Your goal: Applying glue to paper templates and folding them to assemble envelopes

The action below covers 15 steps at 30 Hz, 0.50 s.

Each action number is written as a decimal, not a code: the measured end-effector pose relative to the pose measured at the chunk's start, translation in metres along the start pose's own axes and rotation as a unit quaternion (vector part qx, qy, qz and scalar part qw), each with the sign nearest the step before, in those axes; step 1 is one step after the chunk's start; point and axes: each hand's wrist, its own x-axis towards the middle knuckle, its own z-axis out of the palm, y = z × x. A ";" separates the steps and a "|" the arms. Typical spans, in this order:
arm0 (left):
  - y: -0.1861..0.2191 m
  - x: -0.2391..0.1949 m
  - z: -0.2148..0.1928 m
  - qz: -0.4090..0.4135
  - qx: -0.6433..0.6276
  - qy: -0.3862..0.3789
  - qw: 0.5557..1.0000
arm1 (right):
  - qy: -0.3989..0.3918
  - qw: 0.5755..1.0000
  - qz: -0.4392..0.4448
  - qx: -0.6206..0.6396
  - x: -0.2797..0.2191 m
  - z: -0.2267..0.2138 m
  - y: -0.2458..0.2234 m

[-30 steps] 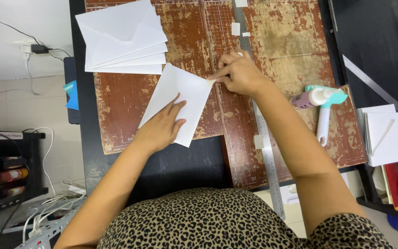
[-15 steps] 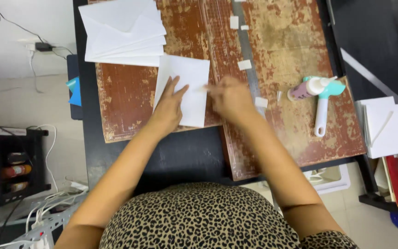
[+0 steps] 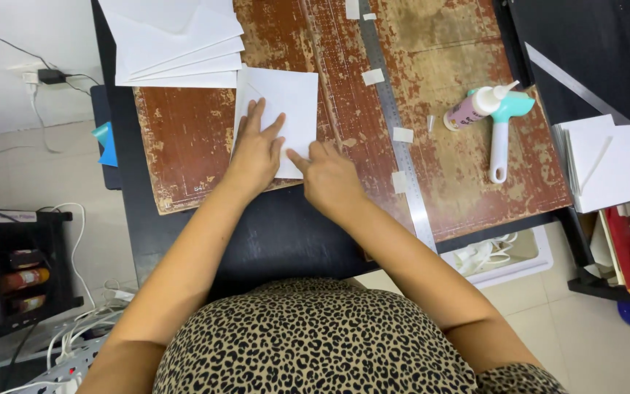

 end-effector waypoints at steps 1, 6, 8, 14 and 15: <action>0.000 0.000 0.000 0.001 -0.003 0.000 1.000 | -0.001 1.000 0.001 -0.002 -0.007 -0.007 0.001; 0.009 -0.005 -0.008 0.017 -0.005 0.005 1.000 | -0.027 1.000 0.006 0.006 -0.038 -0.026 0.009; 0.016 -0.005 -0.013 0.024 0.003 0.010 1.000 | -0.023 1.000 0.005 0.005 -0.043 -0.035 0.014; 0.025 -0.007 -0.017 0.022 0.022 -0.023 0.999 | -0.033 0.999 -0.001 0.014 -0.058 -0.036 0.028; 0.025 -0.007 -0.017 0.022 0.030 -0.034 0.999 | -0.038 0.999 0.000 0.022 -0.060 -0.036 0.029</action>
